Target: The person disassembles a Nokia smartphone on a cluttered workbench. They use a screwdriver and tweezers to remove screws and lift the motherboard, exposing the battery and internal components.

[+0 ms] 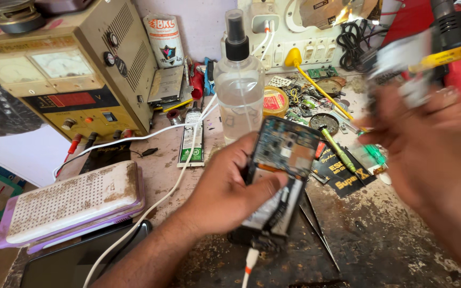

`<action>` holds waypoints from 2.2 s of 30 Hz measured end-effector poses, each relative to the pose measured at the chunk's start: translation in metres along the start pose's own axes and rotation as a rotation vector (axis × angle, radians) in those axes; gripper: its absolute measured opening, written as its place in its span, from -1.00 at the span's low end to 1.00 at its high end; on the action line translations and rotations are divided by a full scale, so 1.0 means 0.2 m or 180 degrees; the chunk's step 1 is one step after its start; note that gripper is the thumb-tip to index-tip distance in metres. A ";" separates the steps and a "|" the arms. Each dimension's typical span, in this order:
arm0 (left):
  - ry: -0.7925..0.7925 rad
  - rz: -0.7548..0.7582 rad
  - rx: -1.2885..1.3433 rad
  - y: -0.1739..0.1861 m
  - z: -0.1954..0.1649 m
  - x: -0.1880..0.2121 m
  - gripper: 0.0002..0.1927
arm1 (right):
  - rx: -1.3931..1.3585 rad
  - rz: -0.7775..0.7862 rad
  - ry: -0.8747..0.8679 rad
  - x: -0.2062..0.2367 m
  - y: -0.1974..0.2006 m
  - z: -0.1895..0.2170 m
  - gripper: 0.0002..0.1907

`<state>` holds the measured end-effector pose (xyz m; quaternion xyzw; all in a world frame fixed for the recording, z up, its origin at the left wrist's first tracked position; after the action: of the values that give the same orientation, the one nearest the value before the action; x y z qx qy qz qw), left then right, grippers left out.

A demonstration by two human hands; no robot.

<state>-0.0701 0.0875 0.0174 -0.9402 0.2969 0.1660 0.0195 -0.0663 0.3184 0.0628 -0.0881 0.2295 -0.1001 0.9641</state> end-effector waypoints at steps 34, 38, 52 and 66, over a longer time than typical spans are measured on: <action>0.2127 0.0558 -0.3021 0.16 0.10 0.06 -0.20 | 0.2071 0.0830 -0.0754 0.00 -0.10 -0.27 -0.82; 0.2127 0.0533 -0.3085 0.18 0.09 0.07 -0.26 | 0.1832 0.1105 -0.0069 0.02 -0.16 -0.21 -0.87; 0.0494 -0.0278 0.0037 0.09 -0.01 -0.02 -0.76 | 0.2330 0.1098 0.1367 0.19 -0.27 0.02 -0.90; -0.0623 -0.0572 -0.0665 0.04 -0.15 0.04 -0.82 | 0.1684 0.1003 0.0504 0.10 -0.19 -0.08 -0.63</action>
<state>-0.0596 0.0730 0.0438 -0.9392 0.1894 0.2843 -0.0347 -0.0627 0.2746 0.0484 0.2104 0.2808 -0.0123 0.9363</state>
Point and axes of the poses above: each hand's wrist, its own x-axis away from the middle knuckle, its own y-axis out of the back of the hand, z = x × y, the point moved 9 cm from there along -x, towards the middle knuckle, and after that the axes turned 3 degrees about x, right-handed, at the moved point
